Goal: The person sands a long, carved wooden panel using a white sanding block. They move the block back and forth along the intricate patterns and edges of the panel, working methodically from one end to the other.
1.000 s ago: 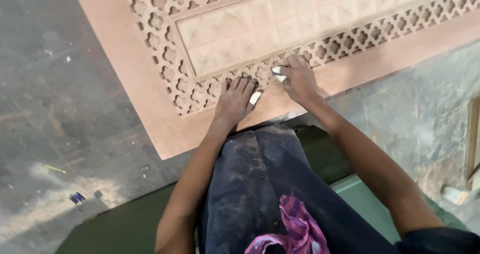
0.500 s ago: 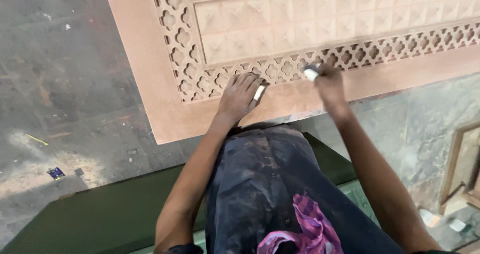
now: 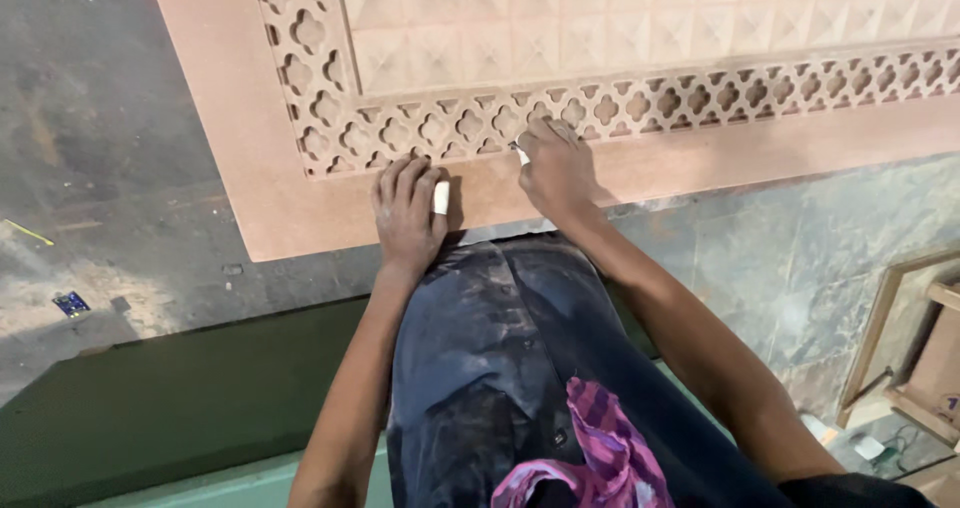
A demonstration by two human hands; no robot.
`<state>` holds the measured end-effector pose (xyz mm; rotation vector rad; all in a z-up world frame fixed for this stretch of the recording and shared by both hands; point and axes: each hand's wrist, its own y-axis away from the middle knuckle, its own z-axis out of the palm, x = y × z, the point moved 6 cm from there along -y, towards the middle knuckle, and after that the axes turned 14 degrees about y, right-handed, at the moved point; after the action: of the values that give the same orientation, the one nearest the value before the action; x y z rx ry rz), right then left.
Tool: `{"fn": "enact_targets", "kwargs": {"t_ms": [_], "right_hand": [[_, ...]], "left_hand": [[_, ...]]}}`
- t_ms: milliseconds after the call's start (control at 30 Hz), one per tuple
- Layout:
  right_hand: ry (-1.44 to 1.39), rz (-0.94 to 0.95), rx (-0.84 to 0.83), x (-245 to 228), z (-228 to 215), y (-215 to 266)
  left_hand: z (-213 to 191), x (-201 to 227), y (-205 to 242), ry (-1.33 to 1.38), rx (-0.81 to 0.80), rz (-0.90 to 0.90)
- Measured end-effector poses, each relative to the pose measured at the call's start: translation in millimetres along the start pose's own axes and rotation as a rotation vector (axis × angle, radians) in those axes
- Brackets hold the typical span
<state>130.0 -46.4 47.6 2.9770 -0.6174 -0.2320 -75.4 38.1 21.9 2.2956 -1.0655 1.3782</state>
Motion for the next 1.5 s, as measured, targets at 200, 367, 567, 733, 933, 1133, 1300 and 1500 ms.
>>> {"fn": "enact_targets", "kwargs": {"t_ms": [200,367,567,733,933,1133,1300,1500], "right_hand": [[0.161,-0.111,-0.041,-10,-1,9],[0.021,0.245,0.112,-15,14,8],[-1.011,0.627,-0.219,28,41,25],[-0.243,0.197,0.140,-30,0,9],[0.282,-0.007,0.047,-67,5,-6],[0.334,-0.120,0.223,-62,8,-1],[0.300,-0.078,0.237,-65,28,7],[0.232,-0.022,0.256,-52,34,12]], "left_hand": [[3,3,-13,0.026,-0.061,0.053],[-6,-1,-25,0.060,-0.076,0.091],[-8,-4,-34,0.103,-0.137,0.162],[-11,-9,-41,0.127,-0.156,0.172],[-13,-9,-34,0.157,-0.135,0.169],[-13,-6,-38,0.168,-0.109,0.162],[-19,-11,-34,0.184,-0.097,0.152],[-14,-13,-34,0.189,-0.130,0.151]]}}
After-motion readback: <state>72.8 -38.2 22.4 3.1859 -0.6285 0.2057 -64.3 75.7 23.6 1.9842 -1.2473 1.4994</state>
